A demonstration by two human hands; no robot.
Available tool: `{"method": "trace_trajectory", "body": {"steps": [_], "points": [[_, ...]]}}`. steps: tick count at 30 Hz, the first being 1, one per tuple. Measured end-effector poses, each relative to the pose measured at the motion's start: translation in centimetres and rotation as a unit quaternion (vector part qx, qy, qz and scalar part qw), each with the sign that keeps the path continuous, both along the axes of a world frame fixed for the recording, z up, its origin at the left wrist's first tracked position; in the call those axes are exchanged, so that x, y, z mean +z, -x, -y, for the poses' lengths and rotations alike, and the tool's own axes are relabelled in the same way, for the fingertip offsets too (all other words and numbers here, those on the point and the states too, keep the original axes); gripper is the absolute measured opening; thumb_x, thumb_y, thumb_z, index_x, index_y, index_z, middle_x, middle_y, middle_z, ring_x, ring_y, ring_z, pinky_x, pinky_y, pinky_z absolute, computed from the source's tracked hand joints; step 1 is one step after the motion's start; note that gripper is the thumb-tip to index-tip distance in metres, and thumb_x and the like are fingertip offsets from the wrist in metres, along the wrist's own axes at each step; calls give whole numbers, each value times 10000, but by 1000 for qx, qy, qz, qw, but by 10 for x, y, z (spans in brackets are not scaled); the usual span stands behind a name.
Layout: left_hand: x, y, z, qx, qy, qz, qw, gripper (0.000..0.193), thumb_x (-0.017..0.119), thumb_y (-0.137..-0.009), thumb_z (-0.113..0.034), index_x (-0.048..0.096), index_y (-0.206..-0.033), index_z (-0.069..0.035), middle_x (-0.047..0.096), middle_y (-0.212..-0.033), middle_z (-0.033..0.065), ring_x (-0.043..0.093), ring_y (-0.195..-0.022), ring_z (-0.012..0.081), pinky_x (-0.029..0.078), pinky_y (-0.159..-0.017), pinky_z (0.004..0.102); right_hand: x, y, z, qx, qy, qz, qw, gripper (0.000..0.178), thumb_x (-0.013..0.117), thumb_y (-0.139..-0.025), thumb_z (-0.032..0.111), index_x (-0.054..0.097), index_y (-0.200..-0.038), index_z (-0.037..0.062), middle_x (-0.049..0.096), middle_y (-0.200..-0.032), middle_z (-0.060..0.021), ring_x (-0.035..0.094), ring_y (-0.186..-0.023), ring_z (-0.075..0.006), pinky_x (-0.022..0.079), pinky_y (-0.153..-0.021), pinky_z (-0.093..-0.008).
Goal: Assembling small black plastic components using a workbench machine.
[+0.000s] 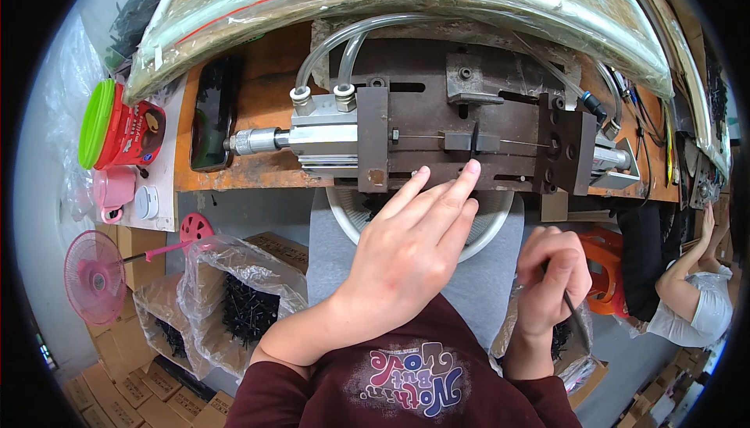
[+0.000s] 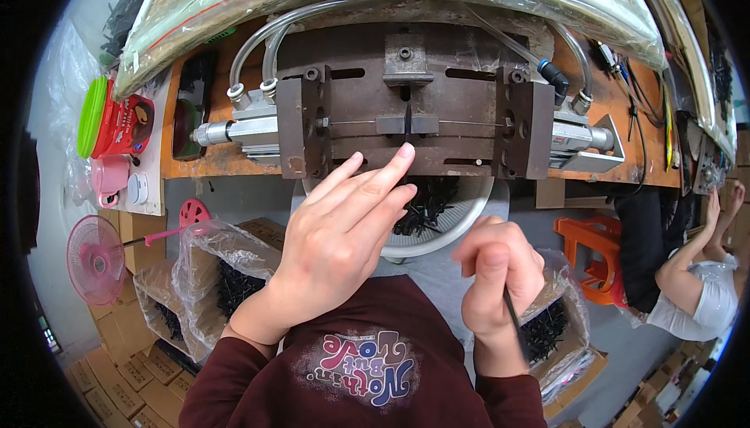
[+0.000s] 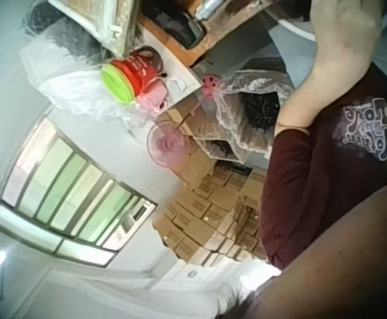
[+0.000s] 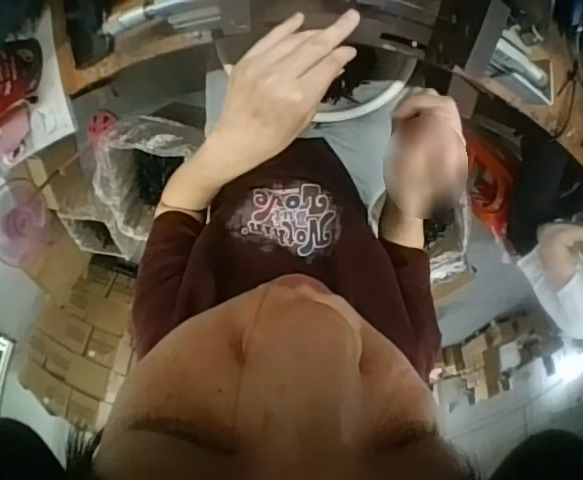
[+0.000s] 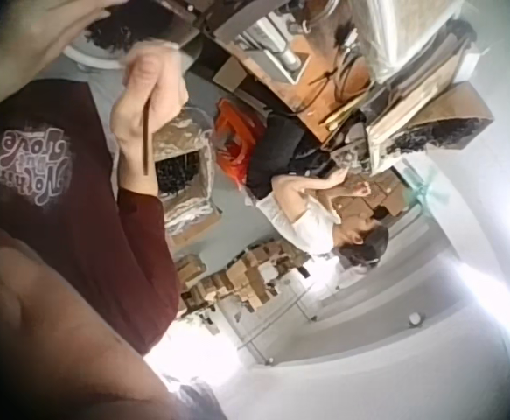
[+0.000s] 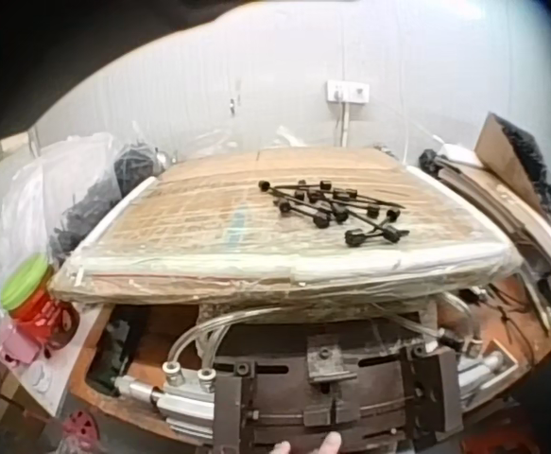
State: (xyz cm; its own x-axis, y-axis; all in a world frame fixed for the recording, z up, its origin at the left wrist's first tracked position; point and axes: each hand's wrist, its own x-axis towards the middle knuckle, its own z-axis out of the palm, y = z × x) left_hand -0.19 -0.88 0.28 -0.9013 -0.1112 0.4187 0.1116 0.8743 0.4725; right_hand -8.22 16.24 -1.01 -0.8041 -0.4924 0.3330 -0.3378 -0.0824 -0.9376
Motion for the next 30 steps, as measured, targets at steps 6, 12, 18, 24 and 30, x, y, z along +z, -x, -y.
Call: {"method": "trace_trajectory", "body": {"steps": [6, 12, 18, 24, 30], "points": [[3, 11, 1, 28, 59, 12, 998, 242, 727, -754, -52, 688, -988, -6, 645, -1266, 128, 672, -739, 210, 542, -716, 314, 10, 5, -9, 115, 16, 113, 987, 786, 39, -1022, 574, 519, -737, 21, 603, -703, -148, 527, -570, -167, 419, -541, -284], [6, 11, 2, 34, 54, 39, 997, 248, 741, -759, -83, 696, -994, -22, 651, -1258, 125, 663, -694, 201, 522, -629, 298, 21, -4, 6, 14, 40, 92, 995, 560, 264, -1053, 470, 452, -1227, -28, 560, -1209, -262, 625, -892, -242, 521, -675, -317], [14, 10, 3, -87, -36, -102, 990, 299, 724, -750, -91, 703, -1043, -33, 684, -1154, 129, 691, -807, 215, 561, -658, 297, 36, 0, 17, -6, 69, 94, 993, 580, 420, -1022, 449, 358, -1391, 5, 439, -1414, -289, 497, -1281, -351, 437, -1022, -435], [38, 1, -1, -146, -65, -179, 971, 308, 686, -730, -89, 721, -1033, -42, 693, -1092, 110, 698, -895, 230, 590, -705, 305, 53, 9, 52, 209, 95, 260, 938, 661, 318, -1032, 502, 297, -1464, 2, 449, -1434, -207, 455, -1312, -280, 356, -1061, -385], [34, -13, 15, -31, -133, -175, 975, 334, 831, -687, 8, 729, -1003, -25, 683, -1064, 148, 694, -791, 214, 579, -638, 297, 92, 81, 105, 6, 33, -81, 996, 433, 719, -860, 268, 593, -1163, -15, 633, -1037, -91, 546, -892, -136, 464, -811, -282]]}}
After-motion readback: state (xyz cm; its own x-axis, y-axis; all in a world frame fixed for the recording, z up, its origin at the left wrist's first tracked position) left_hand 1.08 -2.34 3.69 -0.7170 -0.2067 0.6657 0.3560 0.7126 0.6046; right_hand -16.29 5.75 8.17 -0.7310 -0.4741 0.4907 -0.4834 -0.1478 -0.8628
